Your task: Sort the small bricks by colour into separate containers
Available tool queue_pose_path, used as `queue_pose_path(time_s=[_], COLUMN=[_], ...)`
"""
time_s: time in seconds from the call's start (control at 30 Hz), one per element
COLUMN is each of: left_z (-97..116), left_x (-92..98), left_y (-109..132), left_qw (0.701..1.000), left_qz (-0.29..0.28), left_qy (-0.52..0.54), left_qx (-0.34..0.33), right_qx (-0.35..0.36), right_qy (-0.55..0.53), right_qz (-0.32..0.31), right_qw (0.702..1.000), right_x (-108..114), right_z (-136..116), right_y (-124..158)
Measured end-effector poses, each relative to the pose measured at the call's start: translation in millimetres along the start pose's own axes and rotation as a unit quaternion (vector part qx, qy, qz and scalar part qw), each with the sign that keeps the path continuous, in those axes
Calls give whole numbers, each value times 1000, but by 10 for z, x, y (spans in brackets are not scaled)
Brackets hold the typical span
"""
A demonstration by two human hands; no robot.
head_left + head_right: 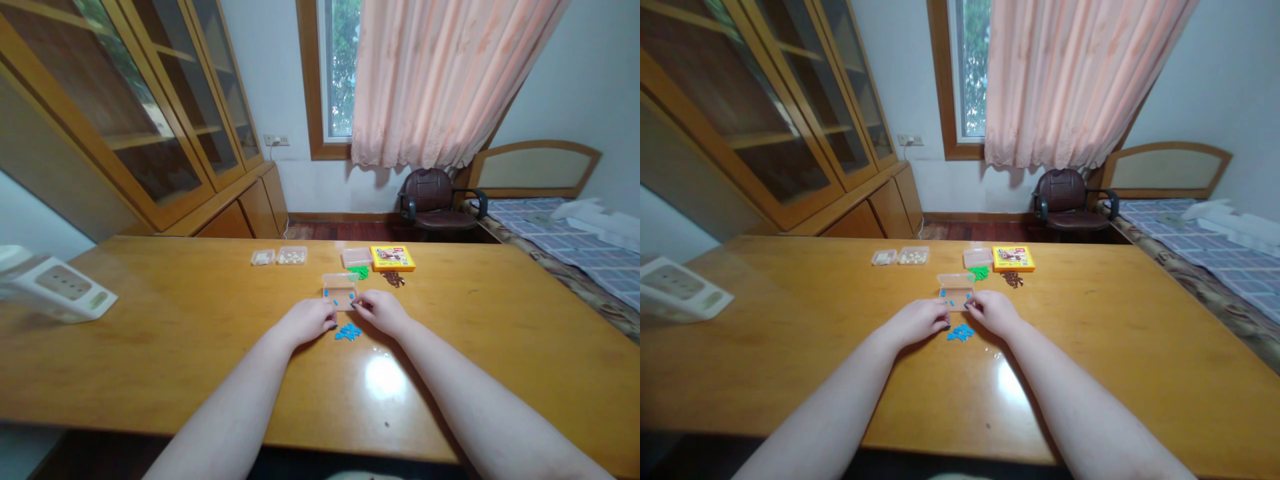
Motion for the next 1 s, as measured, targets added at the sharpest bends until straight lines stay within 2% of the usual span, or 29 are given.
queue_pose_path(time_s=[0.13,0.27,0.37,0.47,0.53,0.7,0.87,1.0], left_z=[6,-9,-114,-203,-212,-134,-140,-151], left_x=[25,149,266,297,261,103,52,96], left_y=[-4,-3,11,20,15,-8,-17,-16], left_qw=[1000,996,989,984,985,996,997,995], left_qz=[12,81,146,174,165,93,62,84], left_qy=[-1,-4,-8,-10,-9,5,-5,-6], left_qx=[-10,-25,11,41,41,15,36,47], right_qx=[-37,14,47,47,45,41,78,98], right_qy=[-7,-62,-90,-89,-83,-69,-91,-99], right_qz=[16,-39,-84,-97,-88,-60,-114,-142], right_qw=[999,997,991,990,992,995,986,980], right_x=[39,-59,-144,-169,-153,-108,-178,-199], right_z=[90,-23,-106,-112,-99,-67,-167,-233], right_y=[-3,17,45,45,31,11,51,74])
Point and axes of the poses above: each hand's wrist, its own y-axis away from the middle knuckle, its own x-axis out of the back of the hand, z = x × y, the point moved 9 cm from there along -y, towards the middle knuckle, and after that the axes turned 2 degrees about y, right-handed, at the moved point
